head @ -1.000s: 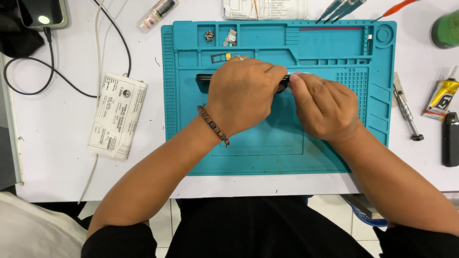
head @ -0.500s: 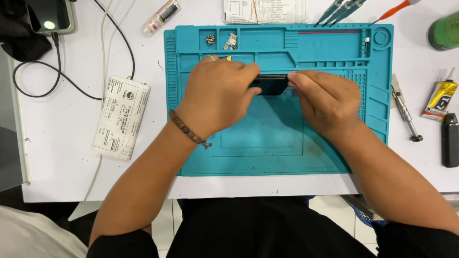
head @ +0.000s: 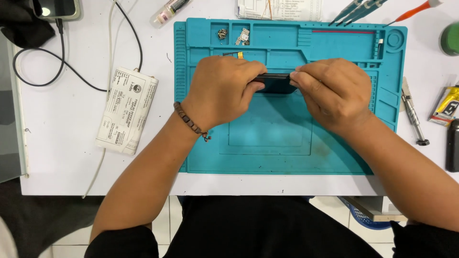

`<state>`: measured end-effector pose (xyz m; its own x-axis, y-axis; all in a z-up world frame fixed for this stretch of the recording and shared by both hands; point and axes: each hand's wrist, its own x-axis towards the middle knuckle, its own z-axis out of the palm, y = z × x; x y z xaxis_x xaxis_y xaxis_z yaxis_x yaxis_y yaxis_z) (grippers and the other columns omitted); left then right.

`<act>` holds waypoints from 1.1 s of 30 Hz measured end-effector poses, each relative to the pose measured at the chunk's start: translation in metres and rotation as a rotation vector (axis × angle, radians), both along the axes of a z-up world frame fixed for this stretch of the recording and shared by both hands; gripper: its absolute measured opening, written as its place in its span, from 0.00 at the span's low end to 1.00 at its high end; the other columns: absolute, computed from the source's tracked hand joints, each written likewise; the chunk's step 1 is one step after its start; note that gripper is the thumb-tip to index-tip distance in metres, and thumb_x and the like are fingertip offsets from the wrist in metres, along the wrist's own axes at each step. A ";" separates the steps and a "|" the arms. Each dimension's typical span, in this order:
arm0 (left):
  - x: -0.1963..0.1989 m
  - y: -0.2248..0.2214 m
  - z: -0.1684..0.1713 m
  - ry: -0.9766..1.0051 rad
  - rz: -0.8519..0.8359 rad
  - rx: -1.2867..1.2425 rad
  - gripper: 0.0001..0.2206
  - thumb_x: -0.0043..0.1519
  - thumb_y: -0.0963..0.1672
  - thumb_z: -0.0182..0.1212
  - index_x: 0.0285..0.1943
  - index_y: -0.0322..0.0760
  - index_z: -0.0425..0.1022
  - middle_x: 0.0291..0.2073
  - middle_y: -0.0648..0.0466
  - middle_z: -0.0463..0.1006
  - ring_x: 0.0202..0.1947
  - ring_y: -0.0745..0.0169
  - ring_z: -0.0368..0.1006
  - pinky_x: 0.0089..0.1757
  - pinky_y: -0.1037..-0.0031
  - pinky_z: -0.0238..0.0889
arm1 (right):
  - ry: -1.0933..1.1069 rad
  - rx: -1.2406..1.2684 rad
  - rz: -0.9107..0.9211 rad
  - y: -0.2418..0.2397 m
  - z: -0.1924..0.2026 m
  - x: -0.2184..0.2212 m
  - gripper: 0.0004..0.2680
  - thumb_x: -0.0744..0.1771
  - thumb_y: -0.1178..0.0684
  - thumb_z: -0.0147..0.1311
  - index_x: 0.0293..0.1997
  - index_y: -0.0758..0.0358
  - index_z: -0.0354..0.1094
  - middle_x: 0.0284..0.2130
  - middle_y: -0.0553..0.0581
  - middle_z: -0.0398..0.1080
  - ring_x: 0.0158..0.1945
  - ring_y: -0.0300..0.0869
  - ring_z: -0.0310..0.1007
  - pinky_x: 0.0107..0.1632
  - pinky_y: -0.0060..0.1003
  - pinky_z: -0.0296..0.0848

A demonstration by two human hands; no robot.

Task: Using a heat gun and a prying tool to remove the back cover of a mobile phone for repair.

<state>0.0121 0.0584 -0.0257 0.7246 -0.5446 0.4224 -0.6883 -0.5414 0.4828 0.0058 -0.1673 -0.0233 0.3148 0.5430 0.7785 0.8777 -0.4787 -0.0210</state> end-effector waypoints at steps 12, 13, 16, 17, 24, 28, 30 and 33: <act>0.003 -0.003 -0.004 -0.058 0.000 -0.036 0.08 0.55 0.41 0.65 0.27 0.39 0.69 0.13 0.56 0.67 0.13 0.56 0.66 0.18 0.73 0.57 | -0.094 0.035 -0.001 0.023 -0.007 0.006 0.05 0.66 0.66 0.57 0.29 0.73 0.74 0.28 0.61 0.72 0.25 0.46 0.68 0.27 0.36 0.71; 0.003 -0.002 -0.004 -0.057 -0.002 -0.042 0.07 0.55 0.40 0.65 0.27 0.39 0.69 0.13 0.56 0.67 0.13 0.56 0.66 0.18 0.73 0.57 | -0.074 0.037 0.002 0.024 -0.007 0.007 0.05 0.66 0.66 0.57 0.29 0.72 0.74 0.29 0.60 0.72 0.25 0.46 0.69 0.27 0.36 0.71; 0.002 -0.002 -0.004 -0.049 -0.001 -0.024 0.09 0.55 0.41 0.65 0.26 0.40 0.68 0.13 0.57 0.66 0.13 0.58 0.65 0.18 0.74 0.58 | -0.026 0.044 0.008 0.025 -0.004 0.004 0.04 0.66 0.67 0.58 0.30 0.73 0.74 0.29 0.61 0.72 0.26 0.47 0.69 0.27 0.37 0.71; 0.002 -0.002 -0.003 -0.049 -0.003 -0.022 0.09 0.55 0.41 0.65 0.26 0.40 0.68 0.13 0.57 0.66 0.13 0.58 0.65 0.18 0.74 0.58 | -0.026 0.046 0.006 0.024 -0.007 0.004 0.04 0.66 0.67 0.58 0.30 0.73 0.74 0.29 0.61 0.72 0.26 0.47 0.69 0.27 0.37 0.71; -0.004 0.000 0.005 -0.001 -0.020 -0.008 0.06 0.55 0.40 0.66 0.36 0.35 0.74 0.20 0.51 0.74 0.22 0.51 0.74 0.24 0.69 0.67 | -0.099 0.050 -0.044 0.030 -0.006 0.003 0.04 0.66 0.64 0.57 0.30 0.70 0.73 0.28 0.59 0.71 0.26 0.46 0.69 0.27 0.35 0.71; -0.005 0.004 0.017 0.115 -0.057 -0.014 0.09 0.53 0.39 0.68 0.40 0.30 0.75 0.25 0.46 0.77 0.26 0.48 0.76 0.28 0.66 0.70 | -0.114 0.108 -0.011 0.034 0.006 -0.001 0.06 0.67 0.65 0.54 0.29 0.73 0.72 0.25 0.59 0.69 0.23 0.47 0.67 0.27 0.35 0.69; 0.001 0.011 0.019 0.217 -0.080 -0.106 0.09 0.54 0.38 0.67 0.41 0.31 0.74 0.28 0.45 0.78 0.30 0.45 0.77 0.31 0.63 0.71 | -0.113 0.101 -0.006 0.031 0.005 -0.002 0.06 0.67 0.65 0.54 0.29 0.72 0.72 0.26 0.59 0.70 0.24 0.47 0.68 0.27 0.35 0.69; 0.003 0.021 0.005 0.372 -0.108 -0.281 0.08 0.55 0.37 0.66 0.41 0.31 0.75 0.29 0.44 0.79 0.33 0.44 0.78 0.33 0.62 0.71 | -0.117 0.077 -0.008 0.031 0.006 -0.002 0.06 0.67 0.65 0.55 0.29 0.71 0.72 0.26 0.59 0.70 0.24 0.47 0.68 0.29 0.35 0.70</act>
<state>0.0154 0.0799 -0.0202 0.8002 -0.5267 0.2867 -0.4861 -0.2896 0.8245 0.0034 -0.1362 -0.0178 0.2235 0.4781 0.8494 0.8723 -0.4870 0.0446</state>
